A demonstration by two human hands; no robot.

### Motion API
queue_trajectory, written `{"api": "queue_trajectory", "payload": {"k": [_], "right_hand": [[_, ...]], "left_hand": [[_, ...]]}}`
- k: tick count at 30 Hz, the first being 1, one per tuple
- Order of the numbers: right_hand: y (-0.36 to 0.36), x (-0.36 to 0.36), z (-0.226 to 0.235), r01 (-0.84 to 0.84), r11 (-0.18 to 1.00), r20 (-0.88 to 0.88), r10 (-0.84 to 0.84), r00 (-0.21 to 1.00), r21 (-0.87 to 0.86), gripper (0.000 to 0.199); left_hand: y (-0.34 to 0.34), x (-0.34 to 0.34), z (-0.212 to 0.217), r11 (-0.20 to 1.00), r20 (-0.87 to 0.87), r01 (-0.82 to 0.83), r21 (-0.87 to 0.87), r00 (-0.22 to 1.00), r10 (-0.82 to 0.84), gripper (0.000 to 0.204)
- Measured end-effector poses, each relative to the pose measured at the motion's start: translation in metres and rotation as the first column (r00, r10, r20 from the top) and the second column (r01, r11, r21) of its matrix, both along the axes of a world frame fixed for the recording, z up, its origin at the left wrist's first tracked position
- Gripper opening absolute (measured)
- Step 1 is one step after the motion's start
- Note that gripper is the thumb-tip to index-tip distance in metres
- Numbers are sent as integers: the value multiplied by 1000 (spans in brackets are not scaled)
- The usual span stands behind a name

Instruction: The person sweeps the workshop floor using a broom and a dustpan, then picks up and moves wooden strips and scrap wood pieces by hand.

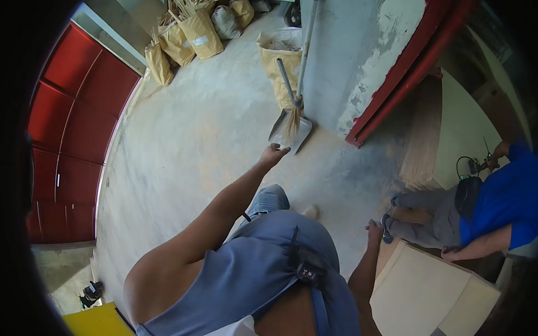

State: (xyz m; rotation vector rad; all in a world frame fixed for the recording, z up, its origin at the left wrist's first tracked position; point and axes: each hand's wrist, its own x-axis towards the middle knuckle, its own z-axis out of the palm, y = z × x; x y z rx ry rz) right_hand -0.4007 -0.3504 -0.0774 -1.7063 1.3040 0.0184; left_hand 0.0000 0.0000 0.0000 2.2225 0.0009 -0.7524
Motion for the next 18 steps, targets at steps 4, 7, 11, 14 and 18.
{"api": "queue_trajectory", "payload": {"k": [4,7,11,14,18], "right_hand": [[-76,67,63,22,997,161,-10,987,-73,21],[-54,63,43,46,994,126,-33,992,-101,20],[24,4,13,293,946,-94,-282,955,140,22],[69,0,18,179,973,-358,-115,927,149,24],[74,37,35,82,988,-451,-15,892,130,28]], "left_hand": [[-38,94,-21,984,-23,-172,-52,985,171,95],[-41,157,-29,987,-35,-160,-6,987,159,113],[-112,211,-35,975,240,-212,-59,945,220,110],[-168,253,-26,959,388,-263,-109,876,285,107],[-215,311,-26,909,563,-330,-253,715,416,81]]}}
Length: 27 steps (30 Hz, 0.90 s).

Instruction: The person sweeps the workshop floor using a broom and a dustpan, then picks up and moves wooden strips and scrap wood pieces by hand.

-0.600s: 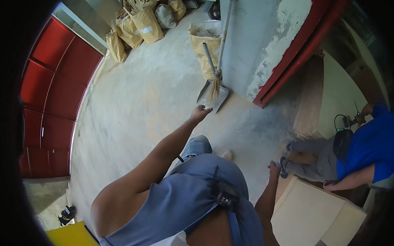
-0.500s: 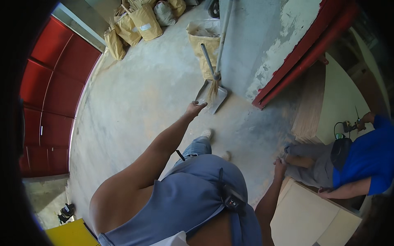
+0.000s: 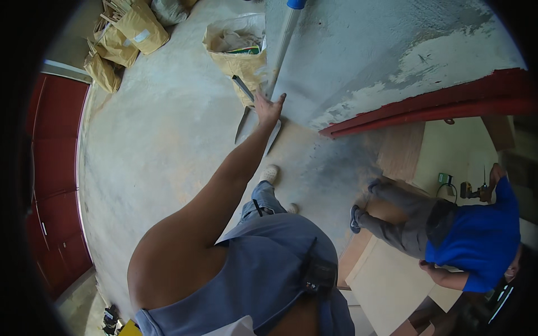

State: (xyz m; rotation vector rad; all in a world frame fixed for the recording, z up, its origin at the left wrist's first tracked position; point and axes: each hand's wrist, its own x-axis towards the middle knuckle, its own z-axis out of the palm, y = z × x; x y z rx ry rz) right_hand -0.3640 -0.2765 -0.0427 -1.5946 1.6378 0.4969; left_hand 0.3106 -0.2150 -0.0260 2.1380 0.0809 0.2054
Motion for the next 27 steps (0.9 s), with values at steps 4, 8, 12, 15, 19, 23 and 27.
{"api": "queue_trajectory", "payload": {"k": [4,8,12,15,19,23,27], "right_hand": [[-6,43,18,-43,997,-27,42,999,-61,31],[-10,76,24,-38,986,-15,36,999,-160,34],[-9,146,51,49,986,76,-38,996,-161,37],[-7,155,63,-31,979,78,47,996,-203,38],[11,147,62,-45,994,-18,43,999,-98,39],[29,126,75,-23,991,-69,14,997,-132,39],[40,104,64,-20,995,-163,4,987,-98,39]], "left_hand": [[-9,42,0,994,-253,23,-103,966,-48,28],[23,49,-12,943,-254,-201,-266,958,133,32],[77,70,-54,880,-315,-345,-326,917,243,71],[94,101,-99,884,-286,-151,-443,958,21,89],[99,157,-113,849,-247,177,-498,909,-335,54],[62,154,-118,852,-202,293,-434,890,-409,49],[33,141,-120,857,-201,273,-437,899,-388,61]]}}
